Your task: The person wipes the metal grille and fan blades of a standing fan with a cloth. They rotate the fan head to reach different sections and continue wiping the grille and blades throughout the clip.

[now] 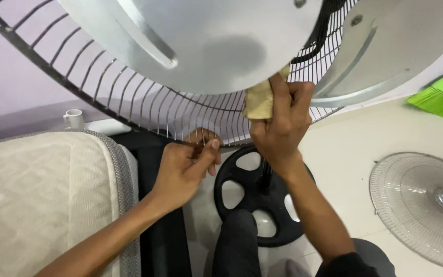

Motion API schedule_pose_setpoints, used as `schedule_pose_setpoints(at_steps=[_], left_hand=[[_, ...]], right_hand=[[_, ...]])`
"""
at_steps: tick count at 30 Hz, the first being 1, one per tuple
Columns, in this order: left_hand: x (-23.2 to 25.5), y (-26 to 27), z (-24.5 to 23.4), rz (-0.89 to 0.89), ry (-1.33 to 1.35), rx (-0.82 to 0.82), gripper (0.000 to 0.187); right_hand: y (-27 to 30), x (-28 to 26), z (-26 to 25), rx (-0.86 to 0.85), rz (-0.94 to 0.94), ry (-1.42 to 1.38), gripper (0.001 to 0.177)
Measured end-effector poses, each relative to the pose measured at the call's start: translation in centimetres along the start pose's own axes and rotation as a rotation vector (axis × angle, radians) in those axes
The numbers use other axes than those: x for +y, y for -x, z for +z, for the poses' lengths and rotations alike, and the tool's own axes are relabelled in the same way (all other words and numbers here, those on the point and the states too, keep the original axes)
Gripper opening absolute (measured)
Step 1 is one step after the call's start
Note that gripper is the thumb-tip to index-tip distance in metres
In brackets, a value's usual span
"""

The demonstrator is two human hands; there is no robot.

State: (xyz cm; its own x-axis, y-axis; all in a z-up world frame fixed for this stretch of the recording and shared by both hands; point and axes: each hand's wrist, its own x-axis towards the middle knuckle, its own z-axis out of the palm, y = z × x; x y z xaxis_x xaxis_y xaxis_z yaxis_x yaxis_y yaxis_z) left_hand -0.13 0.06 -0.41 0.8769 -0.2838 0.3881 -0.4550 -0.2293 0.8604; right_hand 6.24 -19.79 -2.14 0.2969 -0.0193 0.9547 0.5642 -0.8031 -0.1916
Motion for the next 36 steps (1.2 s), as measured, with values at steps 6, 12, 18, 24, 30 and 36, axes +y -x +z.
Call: schedule_pose_setpoints(at_steps=[6, 12, 18, 24, 30, 36], left_hand=[[-0.4, -0.1, -0.5, -0.13, -0.108, -0.042, 0.035], [-0.1, -0.1, -0.3, -0.118, -0.08, -0.048, 0.037], [-0.9, -0.2, -0.3, 0.024, 0.005, -0.029, 0.026], [-0.4, 0.0, 0.0, 0.02, 0.005, -0.01, 0.026], [-0.2, 0.1, 0.2, -0.065, 0.063, -0.008, 0.029], [-1.1, 0.1, -0.1, 0.127, -0.038, -0.013, 0.035]], right_hand=[[-0.5, -0.6, -1.3, -0.09, 0.028, 0.017, 0.054], [-1.0, -1.2, -3.9, -0.263, 0.051, 0.002, 0.059], [0.0, -2.6, -6.0, -0.436, 0.017, -0.064, 0.061], [-0.1, -2.9, -7.3, -0.5, 0.083, -0.096, 0.071], [0.9, -2.9, -8.2, -0.551, 0.006, -0.063, 0.101], [1.4, 0.1, -8.8, -0.499, 0.229, -0.482, 0.074]])
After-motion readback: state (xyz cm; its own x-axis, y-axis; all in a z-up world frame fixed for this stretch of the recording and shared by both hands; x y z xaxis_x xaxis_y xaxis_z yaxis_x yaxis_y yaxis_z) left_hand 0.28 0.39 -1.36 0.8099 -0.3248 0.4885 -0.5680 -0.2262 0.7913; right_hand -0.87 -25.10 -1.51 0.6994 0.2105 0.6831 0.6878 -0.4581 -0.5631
